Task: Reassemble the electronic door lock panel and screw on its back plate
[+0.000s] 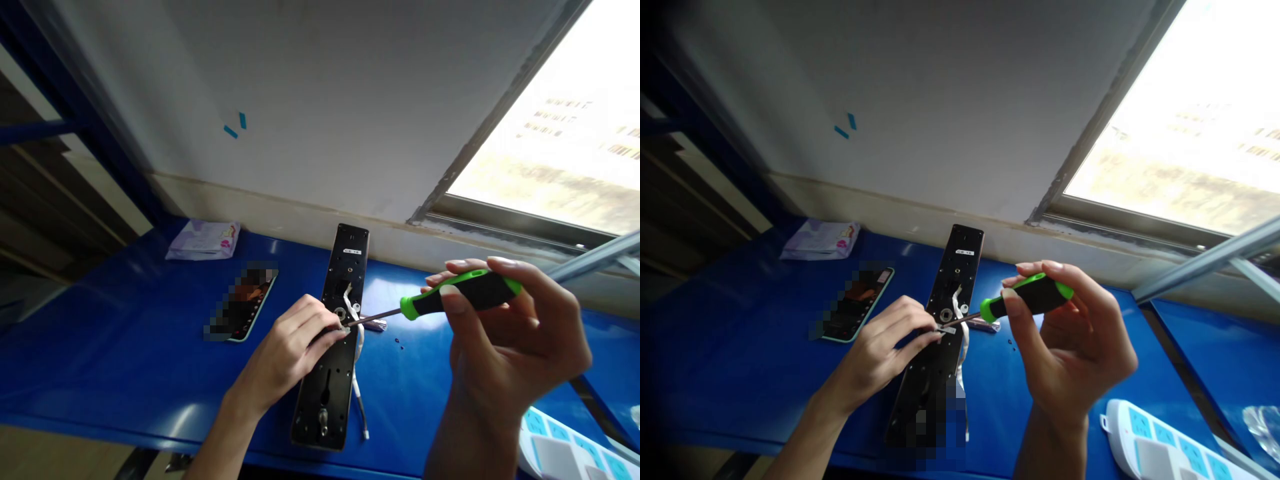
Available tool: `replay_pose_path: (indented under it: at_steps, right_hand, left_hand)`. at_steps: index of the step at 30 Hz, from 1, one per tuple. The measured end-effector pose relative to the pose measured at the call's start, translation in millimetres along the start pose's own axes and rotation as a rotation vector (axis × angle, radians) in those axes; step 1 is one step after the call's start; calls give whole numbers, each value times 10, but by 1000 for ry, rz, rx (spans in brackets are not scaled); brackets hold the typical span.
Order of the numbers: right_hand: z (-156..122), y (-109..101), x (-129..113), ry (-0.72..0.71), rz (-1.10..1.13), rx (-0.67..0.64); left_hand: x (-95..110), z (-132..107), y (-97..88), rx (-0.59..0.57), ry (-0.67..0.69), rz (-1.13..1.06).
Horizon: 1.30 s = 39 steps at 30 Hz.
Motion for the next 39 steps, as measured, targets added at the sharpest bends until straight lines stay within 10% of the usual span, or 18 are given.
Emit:
replay_pose_path:
  at_steps: [28, 34, 39]
  right_hand:
    - [196, 275, -23, -50, -158, 45]
    - [310, 592, 89, 89, -74, -258]
    - [279, 660, 192, 53, -102, -222]
  left_hand:
    - [-5, 91, -236, 130, 28, 201]
    - [-89, 214, -310, 255, 34, 251]
    - [-323, 360, -280, 262, -34, 208]
Point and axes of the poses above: each hand's wrist, its own z-axis towards the middle knuckle, its own y-axis out of the palm, x = y × z, the point moved 9 cm from there along z, towards the middle knuckle, and after that the axes turned 3 degrees about -z, right-handed, at the moved point
